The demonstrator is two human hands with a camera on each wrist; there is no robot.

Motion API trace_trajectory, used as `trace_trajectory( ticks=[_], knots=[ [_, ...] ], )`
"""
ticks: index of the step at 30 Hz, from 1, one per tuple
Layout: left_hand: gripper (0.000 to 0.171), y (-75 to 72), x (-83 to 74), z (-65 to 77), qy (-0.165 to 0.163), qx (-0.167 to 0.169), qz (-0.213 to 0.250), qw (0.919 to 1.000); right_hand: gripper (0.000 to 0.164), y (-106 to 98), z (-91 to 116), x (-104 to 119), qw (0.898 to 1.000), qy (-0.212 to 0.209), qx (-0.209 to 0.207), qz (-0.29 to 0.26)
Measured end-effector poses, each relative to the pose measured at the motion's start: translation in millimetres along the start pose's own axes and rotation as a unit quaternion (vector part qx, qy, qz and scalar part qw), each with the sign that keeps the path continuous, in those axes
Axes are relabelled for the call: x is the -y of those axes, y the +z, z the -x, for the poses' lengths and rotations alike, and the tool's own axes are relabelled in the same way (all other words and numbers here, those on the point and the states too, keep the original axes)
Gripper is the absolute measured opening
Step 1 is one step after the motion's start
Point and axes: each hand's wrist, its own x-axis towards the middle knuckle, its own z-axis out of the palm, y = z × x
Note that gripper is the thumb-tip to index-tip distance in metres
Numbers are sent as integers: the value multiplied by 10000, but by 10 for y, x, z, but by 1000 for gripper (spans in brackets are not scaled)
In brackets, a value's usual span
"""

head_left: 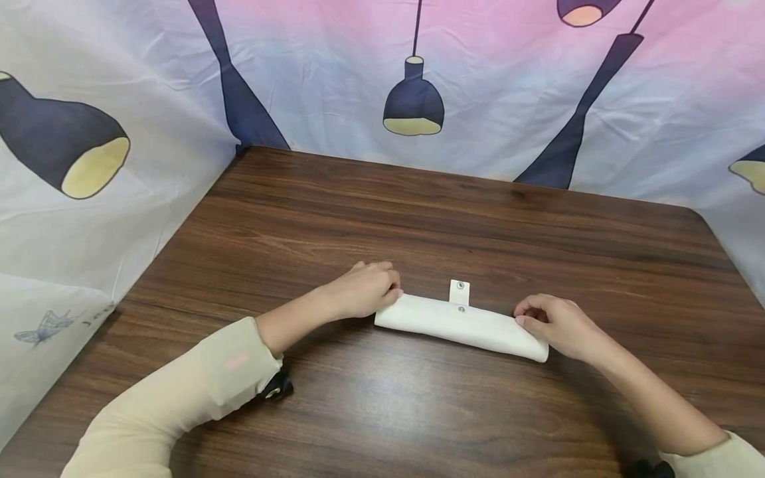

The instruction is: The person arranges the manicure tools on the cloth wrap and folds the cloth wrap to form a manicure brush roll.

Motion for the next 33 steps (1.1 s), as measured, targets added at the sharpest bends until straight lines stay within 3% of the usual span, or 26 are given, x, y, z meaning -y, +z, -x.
trace_trajectory(
  ticks=[6, 9, 15, 20, 26, 33],
  knots=[
    [18, -21, -34, -25, 51, -92, -295, 9995, 4, 10, -18, 5, 9998, 139, -38, 100],
    [14, -42, -92, -41, 147, -305, -640, 9974, 4, 13, -25, 11, 9997, 195, -56, 138],
    [14, 26, -292, -55, 941, -876, -1379, 9821, 4, 3, -45, 43, 9995, 241, -36, 197],
    [25, 137, -455, -77, 1479, -646, -1315, 9781, 12, -39, -104, 142, 9975, 472, 25, 520],
    [31, 176, -504, -118, 1505, -474, -1122, 9811, 25, -108, -192, 296, 9893, 813, 334, 1163],
    [31, 159, -509, -120, 1423, -440, -1186, 9817, 28, -2, -376, 457, 9914, 171, 190, 1282]
  ],
)
